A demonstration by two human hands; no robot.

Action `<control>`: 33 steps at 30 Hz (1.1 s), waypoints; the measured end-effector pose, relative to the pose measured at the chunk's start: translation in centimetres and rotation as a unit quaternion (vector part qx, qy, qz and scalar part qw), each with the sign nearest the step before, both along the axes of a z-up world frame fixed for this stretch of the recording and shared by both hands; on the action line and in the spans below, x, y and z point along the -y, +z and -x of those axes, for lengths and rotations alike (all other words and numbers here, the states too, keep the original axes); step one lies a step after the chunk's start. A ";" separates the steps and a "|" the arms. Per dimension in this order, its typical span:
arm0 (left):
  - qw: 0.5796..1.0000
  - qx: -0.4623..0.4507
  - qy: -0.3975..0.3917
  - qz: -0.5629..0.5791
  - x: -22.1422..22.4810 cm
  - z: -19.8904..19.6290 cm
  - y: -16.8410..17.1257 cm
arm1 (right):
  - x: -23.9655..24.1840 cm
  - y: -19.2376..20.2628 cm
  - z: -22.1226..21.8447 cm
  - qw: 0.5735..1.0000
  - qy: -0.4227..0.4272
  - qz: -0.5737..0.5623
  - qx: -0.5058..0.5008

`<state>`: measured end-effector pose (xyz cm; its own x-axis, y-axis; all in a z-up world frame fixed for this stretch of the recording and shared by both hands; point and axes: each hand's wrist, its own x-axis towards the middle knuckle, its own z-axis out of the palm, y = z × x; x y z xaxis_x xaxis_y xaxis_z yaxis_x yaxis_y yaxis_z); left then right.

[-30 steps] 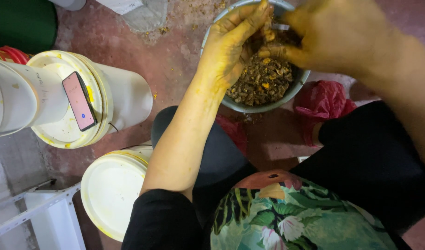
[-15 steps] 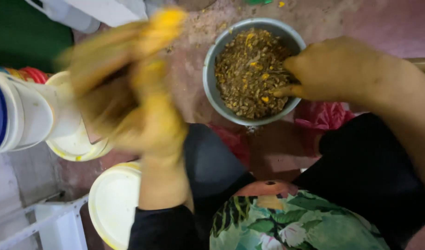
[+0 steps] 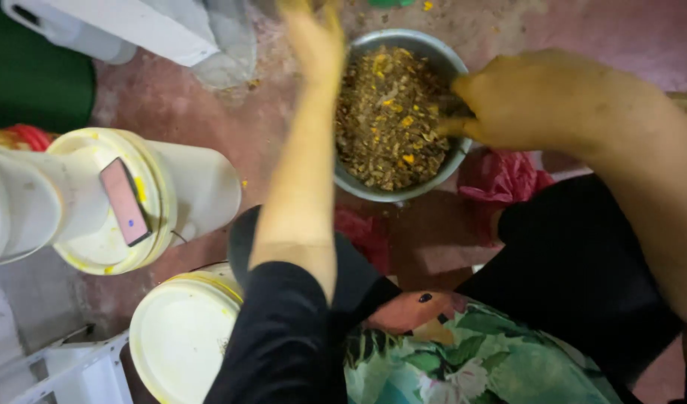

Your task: Scraping and cutting roots into a bowl using a knife

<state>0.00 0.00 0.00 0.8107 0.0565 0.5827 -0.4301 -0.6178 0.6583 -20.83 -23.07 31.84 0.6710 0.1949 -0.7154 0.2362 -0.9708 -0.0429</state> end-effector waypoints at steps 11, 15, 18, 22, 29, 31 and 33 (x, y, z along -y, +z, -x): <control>0.801 -0.392 -0.214 -0.399 10.7 21.9 -6.4 | 2.4 -1.3 0.4 0.998 0.035 -0.004 0.047; 0.730 -0.533 -0.262 -0.339 8.6 15.9 -3.1 | 2.1 -0.3 0.1 1.000 0.002 0.005 -0.006; 0.687 -0.640 -0.208 -0.274 6.7 12.6 1.8 | 2.6 -0.8 0.3 1.000 0.006 0.004 -0.001; 0.696 -0.619 -0.128 -0.340 4.6 10.2 2.2 | 3.0 -1.5 0.6 0.999 0.039 0.013 0.032; 0.749 -0.486 -0.194 -0.407 10.0 17.3 -0.5 | 1.7 0.3 -0.1 1.000 0.000 0.013 -0.020; 0.722 -0.498 -0.259 -0.405 11.8 20.7 -1.1 | 1.5 0.6 -0.1 0.999 -0.023 0.008 -0.030; 0.753 -0.438 -0.248 -0.424 12.4 24.7 -7.5 | 1.6 0.2 -0.2 1.000 -0.009 0.006 -0.024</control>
